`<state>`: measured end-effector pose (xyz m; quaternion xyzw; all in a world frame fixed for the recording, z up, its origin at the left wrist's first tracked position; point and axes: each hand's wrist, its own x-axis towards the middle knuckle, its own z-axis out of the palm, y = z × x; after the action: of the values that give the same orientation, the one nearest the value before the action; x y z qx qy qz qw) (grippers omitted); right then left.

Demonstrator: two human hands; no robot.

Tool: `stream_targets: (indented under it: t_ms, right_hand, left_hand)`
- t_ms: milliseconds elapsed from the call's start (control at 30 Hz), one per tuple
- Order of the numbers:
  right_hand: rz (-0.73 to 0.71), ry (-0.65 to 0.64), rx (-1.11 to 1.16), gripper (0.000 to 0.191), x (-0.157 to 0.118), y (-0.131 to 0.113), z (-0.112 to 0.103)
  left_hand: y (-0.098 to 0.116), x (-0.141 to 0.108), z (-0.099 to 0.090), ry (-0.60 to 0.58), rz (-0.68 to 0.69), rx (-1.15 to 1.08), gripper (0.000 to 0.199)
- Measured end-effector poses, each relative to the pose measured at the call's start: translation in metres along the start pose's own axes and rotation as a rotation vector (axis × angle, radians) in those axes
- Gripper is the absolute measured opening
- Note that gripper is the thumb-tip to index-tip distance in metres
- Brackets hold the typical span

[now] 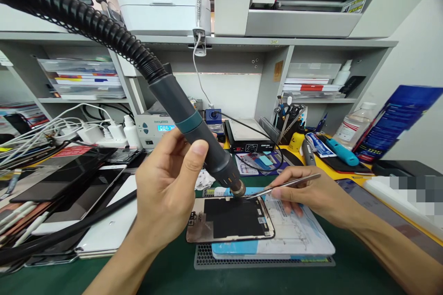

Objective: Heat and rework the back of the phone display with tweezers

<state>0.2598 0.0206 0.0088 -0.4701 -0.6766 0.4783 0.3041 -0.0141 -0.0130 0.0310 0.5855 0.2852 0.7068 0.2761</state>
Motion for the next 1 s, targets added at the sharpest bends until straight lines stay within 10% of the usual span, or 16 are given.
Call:
stream_targets:
  t_ms: [467, 800, 1000]
  right_hand:
    - [-0.012, 0.138, 0.23, 0.031, 0.003, 0.009, -0.002]
    - [-0.046, 0.213, 0.357, 0.052, 0.01, 0.007, -0.003]
    - [-0.073, 0.228, 0.366, 0.054, 0.021, 0.017, -0.004]
  left_hand:
    - [-0.001, 0.015, -0.006, 0.17, 0.109, 0.087, 0.027]
    - [0.053, 0.19, -0.07, 0.653, 0.489, 0.469, 0.03]
    - [0.055, 0.26, -0.079, 0.574, 0.332, 0.789, 0.032]
